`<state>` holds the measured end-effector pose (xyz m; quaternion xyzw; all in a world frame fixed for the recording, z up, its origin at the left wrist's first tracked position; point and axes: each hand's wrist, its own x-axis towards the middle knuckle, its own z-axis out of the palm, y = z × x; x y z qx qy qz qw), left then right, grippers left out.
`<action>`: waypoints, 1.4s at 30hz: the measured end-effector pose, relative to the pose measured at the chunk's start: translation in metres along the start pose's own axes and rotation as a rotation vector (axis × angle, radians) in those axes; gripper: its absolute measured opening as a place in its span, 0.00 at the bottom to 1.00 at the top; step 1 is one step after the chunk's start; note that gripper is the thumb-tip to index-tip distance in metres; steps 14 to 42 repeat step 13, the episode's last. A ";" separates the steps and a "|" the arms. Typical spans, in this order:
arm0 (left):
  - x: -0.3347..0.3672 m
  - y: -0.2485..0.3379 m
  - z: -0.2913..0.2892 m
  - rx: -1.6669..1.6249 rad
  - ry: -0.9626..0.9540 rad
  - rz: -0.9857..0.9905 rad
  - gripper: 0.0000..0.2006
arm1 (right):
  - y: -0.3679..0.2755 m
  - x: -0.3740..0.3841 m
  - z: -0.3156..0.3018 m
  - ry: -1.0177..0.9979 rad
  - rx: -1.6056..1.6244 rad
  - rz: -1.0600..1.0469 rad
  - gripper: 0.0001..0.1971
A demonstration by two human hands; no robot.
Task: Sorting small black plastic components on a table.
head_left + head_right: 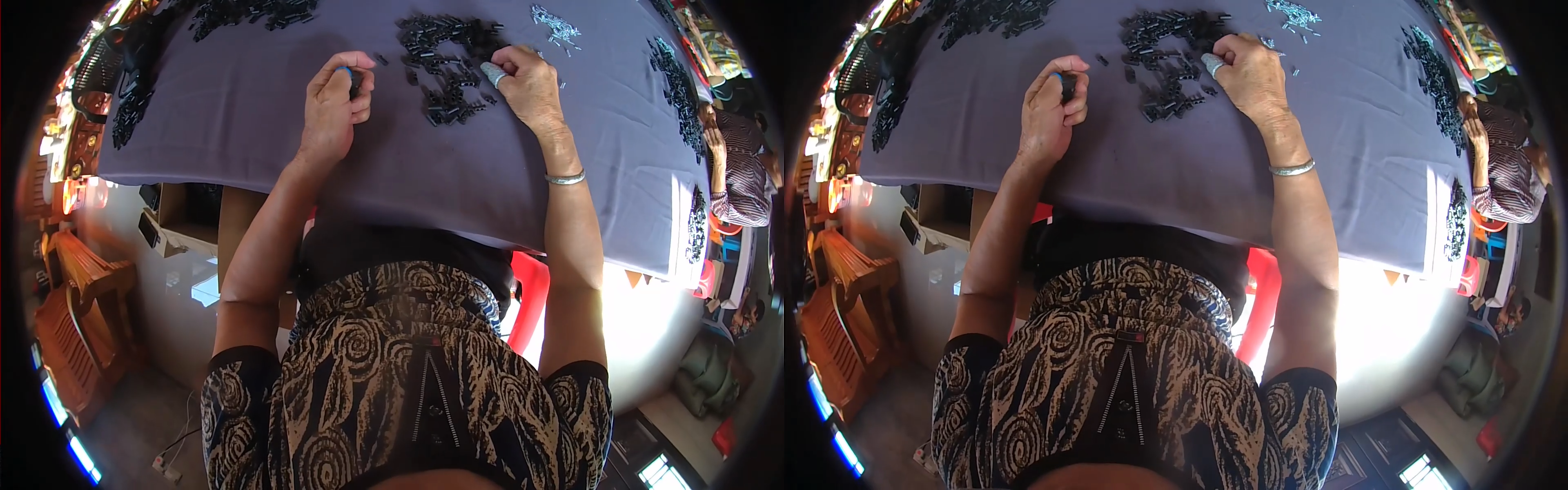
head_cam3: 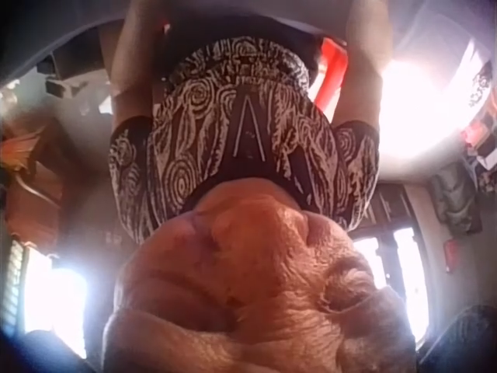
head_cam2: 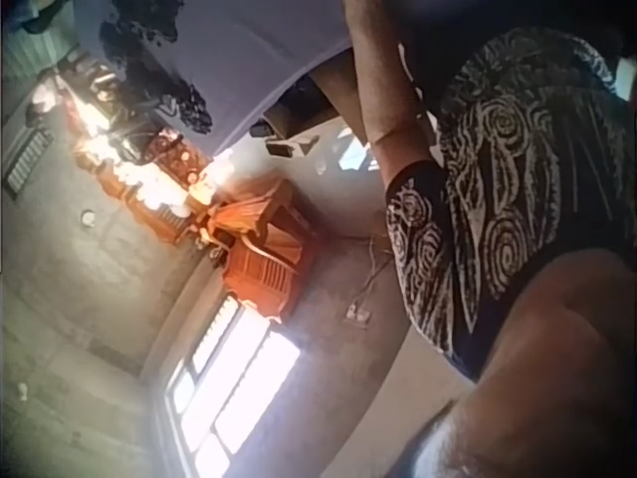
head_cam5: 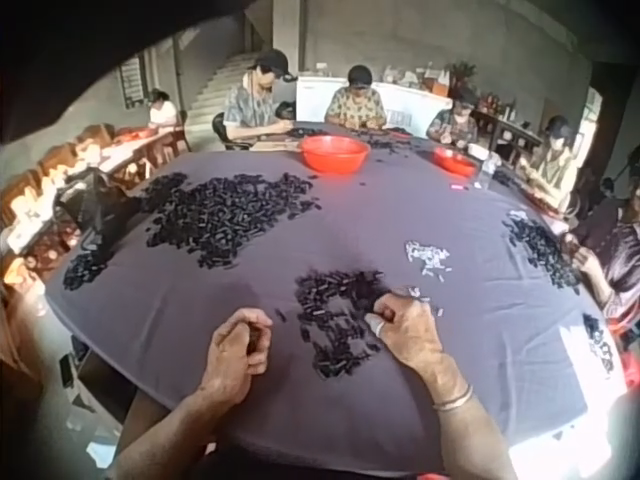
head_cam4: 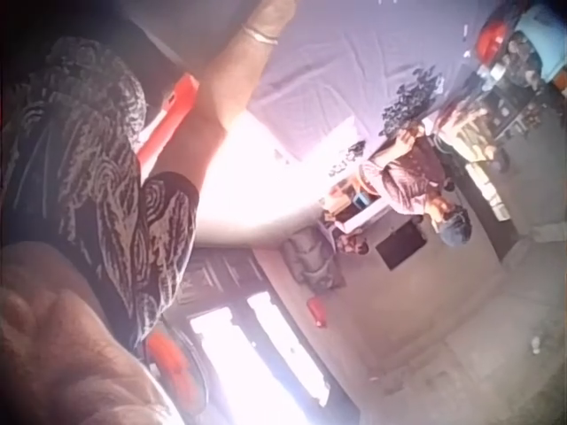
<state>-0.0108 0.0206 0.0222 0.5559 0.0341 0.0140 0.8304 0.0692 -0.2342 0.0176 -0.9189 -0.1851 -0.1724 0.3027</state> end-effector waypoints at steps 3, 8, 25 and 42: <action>-0.001 -0.002 0.003 0.005 -0.026 0.002 0.15 | -0.006 0.000 0.003 -0.005 -0.020 -0.032 0.08; -0.003 -0.002 0.010 0.077 -0.061 -0.045 0.15 | -0.007 -0.001 -0.001 -0.050 -0.007 -0.004 0.07; -0.007 -0.002 0.011 0.027 -0.229 -0.139 0.10 | -0.010 -0.001 0.001 0.010 0.303 0.059 0.05; -0.007 -0.002 0.011 0.027 -0.229 -0.139 0.10 | -0.010 -0.001 0.001 0.010 0.303 0.059 0.05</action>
